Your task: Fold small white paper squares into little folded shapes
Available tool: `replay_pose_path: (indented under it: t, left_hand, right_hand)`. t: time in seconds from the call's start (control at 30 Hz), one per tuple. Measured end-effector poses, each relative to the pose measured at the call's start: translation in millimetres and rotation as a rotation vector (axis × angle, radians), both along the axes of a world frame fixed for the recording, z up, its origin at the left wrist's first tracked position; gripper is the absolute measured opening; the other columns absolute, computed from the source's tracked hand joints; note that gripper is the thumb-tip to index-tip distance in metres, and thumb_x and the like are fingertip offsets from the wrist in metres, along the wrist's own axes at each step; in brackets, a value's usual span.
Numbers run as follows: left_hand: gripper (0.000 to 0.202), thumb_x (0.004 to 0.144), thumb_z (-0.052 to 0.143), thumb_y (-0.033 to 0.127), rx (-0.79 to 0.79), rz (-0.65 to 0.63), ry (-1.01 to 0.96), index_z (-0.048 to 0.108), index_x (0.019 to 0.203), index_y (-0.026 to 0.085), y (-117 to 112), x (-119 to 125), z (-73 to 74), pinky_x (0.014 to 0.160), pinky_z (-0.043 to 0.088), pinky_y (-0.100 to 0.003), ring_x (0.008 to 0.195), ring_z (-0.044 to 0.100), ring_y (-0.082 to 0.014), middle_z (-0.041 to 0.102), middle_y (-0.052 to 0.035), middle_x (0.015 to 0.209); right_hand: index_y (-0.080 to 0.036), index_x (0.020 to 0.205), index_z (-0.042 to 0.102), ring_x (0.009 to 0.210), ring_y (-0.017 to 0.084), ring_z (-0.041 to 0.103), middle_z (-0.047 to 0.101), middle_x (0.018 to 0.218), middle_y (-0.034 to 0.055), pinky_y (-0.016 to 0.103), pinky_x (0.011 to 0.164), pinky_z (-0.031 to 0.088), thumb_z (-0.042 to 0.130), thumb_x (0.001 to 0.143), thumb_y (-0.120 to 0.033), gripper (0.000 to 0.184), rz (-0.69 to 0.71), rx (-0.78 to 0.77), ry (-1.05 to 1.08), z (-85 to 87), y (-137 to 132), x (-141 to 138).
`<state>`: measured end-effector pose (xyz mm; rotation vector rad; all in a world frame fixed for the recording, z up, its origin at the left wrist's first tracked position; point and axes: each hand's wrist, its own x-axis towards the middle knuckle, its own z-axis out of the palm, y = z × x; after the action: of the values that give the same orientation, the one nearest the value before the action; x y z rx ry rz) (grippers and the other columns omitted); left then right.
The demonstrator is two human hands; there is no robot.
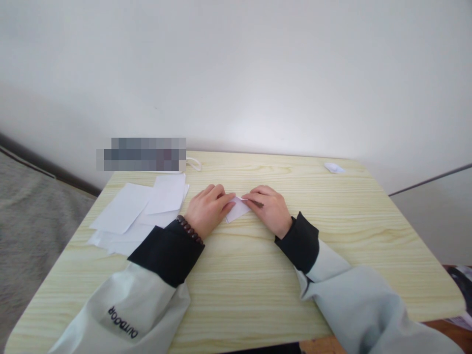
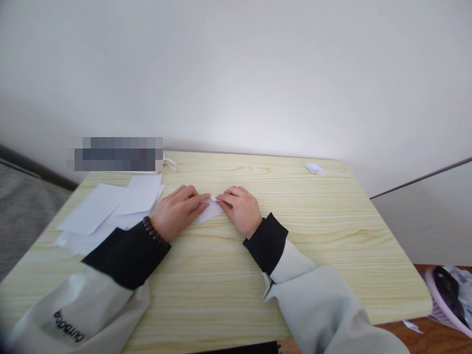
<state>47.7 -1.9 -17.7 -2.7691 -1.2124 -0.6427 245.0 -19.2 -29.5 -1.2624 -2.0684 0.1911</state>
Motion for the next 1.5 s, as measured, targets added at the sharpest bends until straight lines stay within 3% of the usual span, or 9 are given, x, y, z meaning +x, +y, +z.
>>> replay_pose_path:
  t: [0.17,0.37,1.1,1.5]
  left_hand:
    - [0.022,0.09,0.051,0.025,0.021,-0.027,-0.026,0.066,0.105,0.023,0.3,-1.9,-1.0,0.064,0.044,-0.025,0.073,0.051,-0.0149,0.056,-0.003,0.077]
    - [0.019,0.09,0.05,0.023,0.047,-0.052,-0.036,0.068,0.095,0.022,0.1,-1.4,-1.6,0.061,0.043,-0.024,0.07,0.049,-0.014,0.053,-0.0025,0.074]
    - [0.02,0.09,0.049,0.022,0.036,-0.046,-0.002,0.069,0.095,0.022,-1.2,-1.7,0.9,0.064,0.043,-0.025,0.072,0.05,-0.0142,0.056,-0.0031,0.076]
    - [0.017,0.088,0.053,0.024,0.071,0.02,0.123,0.07,0.094,0.026,-4.7,2.7,9.7,0.061,0.038,-0.029,0.072,0.052,-0.017,0.06,-0.0032,0.077]
  right_hand:
    - [-0.021,0.101,0.07,0.084,0.016,0.056,0.064,0.091,0.007,0.029,0.072,0.05,0.05,0.09,-0.022,0.022,0.222,0.099,-0.13,1.8,3.8,11.8]
    - [-0.019,0.107,0.067,0.082,0.017,0.052,0.06,0.092,0.0087,0.031,0.072,0.05,0.048,0.089,-0.018,0.026,0.305,0.104,-0.171,6.3,4.4,16.8]
    - [-0.023,0.107,0.067,0.081,0.017,0.05,0.058,0.094,0.0068,0.033,0.073,0.049,0.052,0.084,-0.016,0.029,0.275,0.03,-0.12,4.6,2.2,16.0]
    - [-0.021,0.11,0.066,0.079,0.018,0.049,0.058,0.09,0.008,0.032,0.07,0.047,0.047,0.089,-0.024,0.029,0.162,0.057,-0.315,12.2,-4.9,5.0]
